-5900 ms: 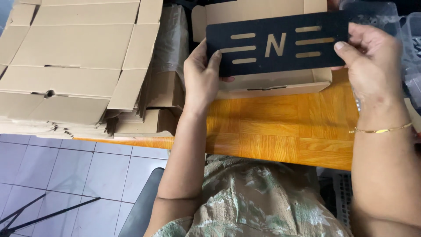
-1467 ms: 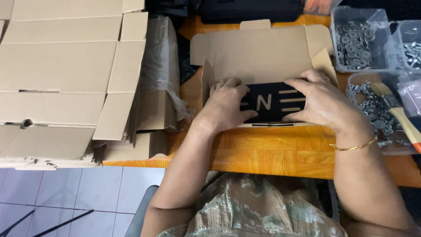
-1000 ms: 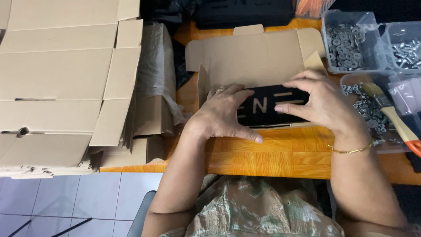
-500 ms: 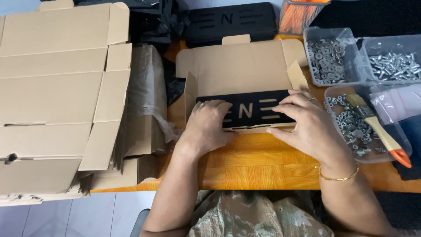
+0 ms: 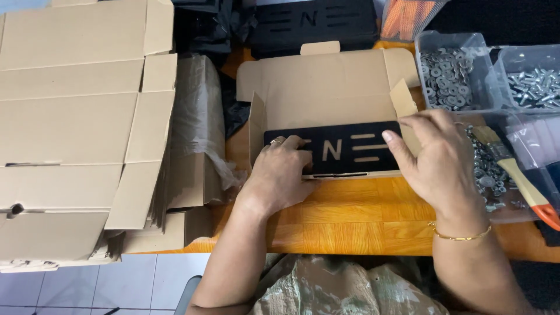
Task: The person brushes a black rectangular mat with a stencil showing the letter N and horizontal lines, then places it into a cardboard box. They repeat the process with a second plain black mat, placing it on top of the first mat in the same box and closing the box.
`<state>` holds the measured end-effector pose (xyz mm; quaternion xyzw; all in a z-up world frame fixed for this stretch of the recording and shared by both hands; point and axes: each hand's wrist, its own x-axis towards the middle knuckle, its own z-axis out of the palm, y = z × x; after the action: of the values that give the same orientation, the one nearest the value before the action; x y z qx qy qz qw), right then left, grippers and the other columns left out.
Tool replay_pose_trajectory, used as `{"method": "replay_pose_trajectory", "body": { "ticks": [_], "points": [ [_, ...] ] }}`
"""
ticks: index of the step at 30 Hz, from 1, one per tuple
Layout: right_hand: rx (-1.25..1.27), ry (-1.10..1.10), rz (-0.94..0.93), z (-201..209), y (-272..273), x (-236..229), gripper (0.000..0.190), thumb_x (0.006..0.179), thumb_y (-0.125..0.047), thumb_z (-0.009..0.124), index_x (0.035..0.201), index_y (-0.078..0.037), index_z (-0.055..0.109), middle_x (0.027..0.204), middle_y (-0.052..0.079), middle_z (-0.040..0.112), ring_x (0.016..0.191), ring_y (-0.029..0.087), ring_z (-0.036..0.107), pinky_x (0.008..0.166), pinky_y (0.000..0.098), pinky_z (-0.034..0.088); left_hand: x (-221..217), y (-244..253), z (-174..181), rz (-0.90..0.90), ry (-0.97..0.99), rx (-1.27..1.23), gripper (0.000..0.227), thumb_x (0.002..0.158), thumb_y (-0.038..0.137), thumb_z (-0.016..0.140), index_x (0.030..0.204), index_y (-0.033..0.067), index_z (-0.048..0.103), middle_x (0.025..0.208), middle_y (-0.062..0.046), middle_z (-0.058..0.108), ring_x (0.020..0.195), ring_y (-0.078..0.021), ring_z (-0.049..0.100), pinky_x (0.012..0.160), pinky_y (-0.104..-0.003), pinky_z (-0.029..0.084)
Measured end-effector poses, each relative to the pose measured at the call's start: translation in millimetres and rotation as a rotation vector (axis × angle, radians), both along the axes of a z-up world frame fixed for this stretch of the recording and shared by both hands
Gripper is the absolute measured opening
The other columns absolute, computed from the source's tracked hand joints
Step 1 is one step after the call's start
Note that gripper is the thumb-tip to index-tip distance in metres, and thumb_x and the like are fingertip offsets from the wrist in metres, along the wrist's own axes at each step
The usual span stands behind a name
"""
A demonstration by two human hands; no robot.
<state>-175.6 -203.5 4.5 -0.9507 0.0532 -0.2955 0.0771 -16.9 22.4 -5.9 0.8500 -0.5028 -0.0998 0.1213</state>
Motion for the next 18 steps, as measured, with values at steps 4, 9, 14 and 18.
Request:
{"method": "replay_pose_trajectory", "body": {
  "ticks": [4, 9, 14, 18],
  "points": [
    [0.109, 0.209, -0.199, -4.4, -1.9, -0.2, 0.051, 0.099, -0.025, 0.071, 0.138, 0.008, 0.062, 0.124, 0.022, 0.055, 0.099, 0.038, 0.064, 0.079, 0.0459, 0.06, -7.2, 5.6, 13.4, -0.009, 0.057, 0.094, 0.032, 0.075, 0.04, 0.077, 0.099, 0.0198, 0.082, 0.132, -0.011, 0.061, 0.117, -0.0387, 0.058, 0.093, -0.051, 0.051],
    [0.297, 0.048, -0.196, -20.0, -21.6, 7.3, 0.053, 0.098, -0.011, 0.072, 0.144, 0.012, 0.055, 0.129, 0.029, 0.05, 0.116, 0.044, 0.055, 0.106, 0.0503, 0.048, -10.6, 13.5, 26.2, -0.022, 0.096, 0.204, 0.03, 0.078, 0.05, 0.077, 0.091, 0.0228, 0.081, 0.132, -0.007, 0.06, 0.12, -0.0385, 0.055, 0.088, -0.054, 0.053],
    [0.302, 0.38, -0.427, -28.2, -34.7, 18.4, 0.036, 0.102, -0.016, 0.059, 0.134, -0.003, 0.069, 0.109, 0.021, 0.076, 0.09, 0.042, 0.073, 0.087, 0.0487, 0.058, -11.5, 14.4, 23.7, -0.03, 0.096, 0.234, 0.019, 0.07, 0.035, 0.073, 0.08, 0.0203, 0.079, 0.134, -0.005, 0.059, 0.118, -0.0359, 0.056, 0.084, -0.053, 0.054],
    [0.282, 0.348, -0.454, -66.1, -55.3, 12.7, 0.034, 0.097, -0.026, 0.056, 0.125, -0.019, 0.074, 0.108, 0.015, 0.076, 0.109, 0.04, 0.069, 0.09, 0.0544, 0.054, -13.2, 12.5, 26.2, 0.006, 0.076, 0.238, 0.025, 0.068, 0.044, 0.078, 0.08, 0.0222, 0.08, 0.128, -0.006, 0.064, 0.116, -0.0411, 0.064, 0.088, -0.048, 0.059]
  ]
}}
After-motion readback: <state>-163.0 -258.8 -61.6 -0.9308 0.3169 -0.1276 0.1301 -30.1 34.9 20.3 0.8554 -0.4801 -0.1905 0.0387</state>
